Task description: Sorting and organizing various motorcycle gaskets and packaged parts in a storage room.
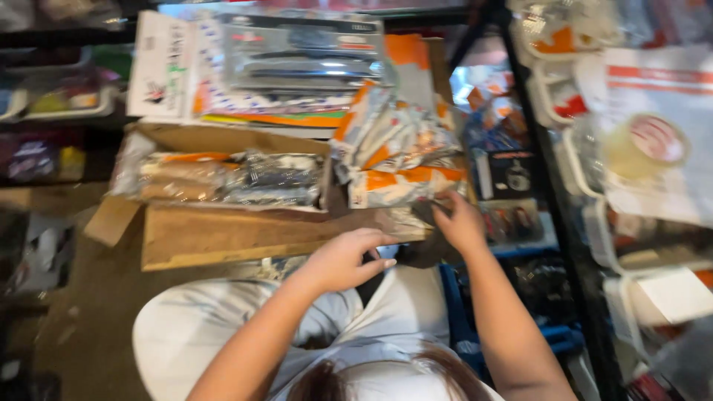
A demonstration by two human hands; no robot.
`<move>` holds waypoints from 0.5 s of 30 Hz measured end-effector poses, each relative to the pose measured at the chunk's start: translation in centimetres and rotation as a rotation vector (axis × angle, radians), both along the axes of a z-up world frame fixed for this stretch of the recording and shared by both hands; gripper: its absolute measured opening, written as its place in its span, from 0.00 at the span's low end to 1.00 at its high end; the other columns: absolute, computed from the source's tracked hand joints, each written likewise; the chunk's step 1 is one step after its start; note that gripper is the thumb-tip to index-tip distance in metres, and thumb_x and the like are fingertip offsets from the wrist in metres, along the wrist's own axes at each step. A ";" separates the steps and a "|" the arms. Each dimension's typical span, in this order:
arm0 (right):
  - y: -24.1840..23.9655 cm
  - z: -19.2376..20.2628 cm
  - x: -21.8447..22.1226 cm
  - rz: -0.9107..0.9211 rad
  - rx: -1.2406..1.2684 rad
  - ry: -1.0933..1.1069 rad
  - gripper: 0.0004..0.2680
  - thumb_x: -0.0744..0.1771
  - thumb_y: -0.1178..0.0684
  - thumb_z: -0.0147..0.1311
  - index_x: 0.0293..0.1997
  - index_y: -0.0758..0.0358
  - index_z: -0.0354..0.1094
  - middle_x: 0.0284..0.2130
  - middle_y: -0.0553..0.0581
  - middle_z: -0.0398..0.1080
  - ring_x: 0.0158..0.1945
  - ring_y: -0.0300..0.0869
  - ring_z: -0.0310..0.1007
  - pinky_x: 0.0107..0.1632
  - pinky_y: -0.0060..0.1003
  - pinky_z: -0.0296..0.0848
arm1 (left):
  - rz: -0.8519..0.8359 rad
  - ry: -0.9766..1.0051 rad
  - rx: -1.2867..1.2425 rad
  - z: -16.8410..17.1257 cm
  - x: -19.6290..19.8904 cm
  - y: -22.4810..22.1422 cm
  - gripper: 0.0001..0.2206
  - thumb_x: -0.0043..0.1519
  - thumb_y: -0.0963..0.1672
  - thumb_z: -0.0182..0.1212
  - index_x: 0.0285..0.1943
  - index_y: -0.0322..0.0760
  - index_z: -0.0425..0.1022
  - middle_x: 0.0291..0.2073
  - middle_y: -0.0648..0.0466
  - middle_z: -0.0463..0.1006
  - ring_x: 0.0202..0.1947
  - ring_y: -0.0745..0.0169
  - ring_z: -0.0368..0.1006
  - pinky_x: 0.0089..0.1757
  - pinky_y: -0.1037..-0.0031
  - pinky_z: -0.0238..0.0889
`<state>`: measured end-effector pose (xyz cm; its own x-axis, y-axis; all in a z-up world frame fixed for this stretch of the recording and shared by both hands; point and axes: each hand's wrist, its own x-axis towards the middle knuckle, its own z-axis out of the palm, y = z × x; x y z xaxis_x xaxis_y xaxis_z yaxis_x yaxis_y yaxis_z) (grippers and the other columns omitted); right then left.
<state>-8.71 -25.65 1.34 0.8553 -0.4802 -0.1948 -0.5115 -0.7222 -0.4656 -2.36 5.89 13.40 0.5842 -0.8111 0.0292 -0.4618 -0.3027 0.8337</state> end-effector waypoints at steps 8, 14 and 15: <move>0.8 1.2 -0.5 -0.010 0.036 -0.085 0.12 0.67 0.45 0.59 0.56 0.45 0.71 0.40 0.62 0.79 0.51 0.61 0.76 0.53 0.57 0.73 | 0.591 0.042 -0.185 5.2 9.8 12.4 0.13 0.65 0.47 0.63 0.52 0.36 0.80 0.43 0.44 0.82 0.49 0.45 0.79 0.53 0.58 0.68; 0.3 -1.1 -0.8 -0.050 -0.033 -0.087 0.11 0.66 0.41 0.59 0.54 0.38 0.72 0.39 0.51 0.79 0.51 0.54 0.77 0.54 0.51 0.73 | 0.846 -0.617 0.485 -2.5 18.9 17.6 0.09 0.60 0.51 0.66 0.48 0.66 0.82 0.40 0.64 0.74 0.45 0.57 0.75 0.45 0.60 0.66; 0.5 -1.1 -0.9 -0.055 -0.030 -0.093 0.11 0.66 0.41 0.58 0.53 0.38 0.72 0.38 0.51 0.79 0.50 0.54 0.77 0.53 0.52 0.73 | 0.841 -0.663 0.556 -3.8 19.8 17.6 0.09 0.58 0.51 0.67 0.47 0.65 0.82 0.40 0.62 0.75 0.47 0.55 0.74 0.46 0.58 0.65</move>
<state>-9.63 -25.13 0.28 0.8412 -0.5314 -0.1006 -0.5063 -0.7084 -0.4918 17.42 23.49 9.60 0.9393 -0.1815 0.2911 -0.2373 -0.9566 0.1694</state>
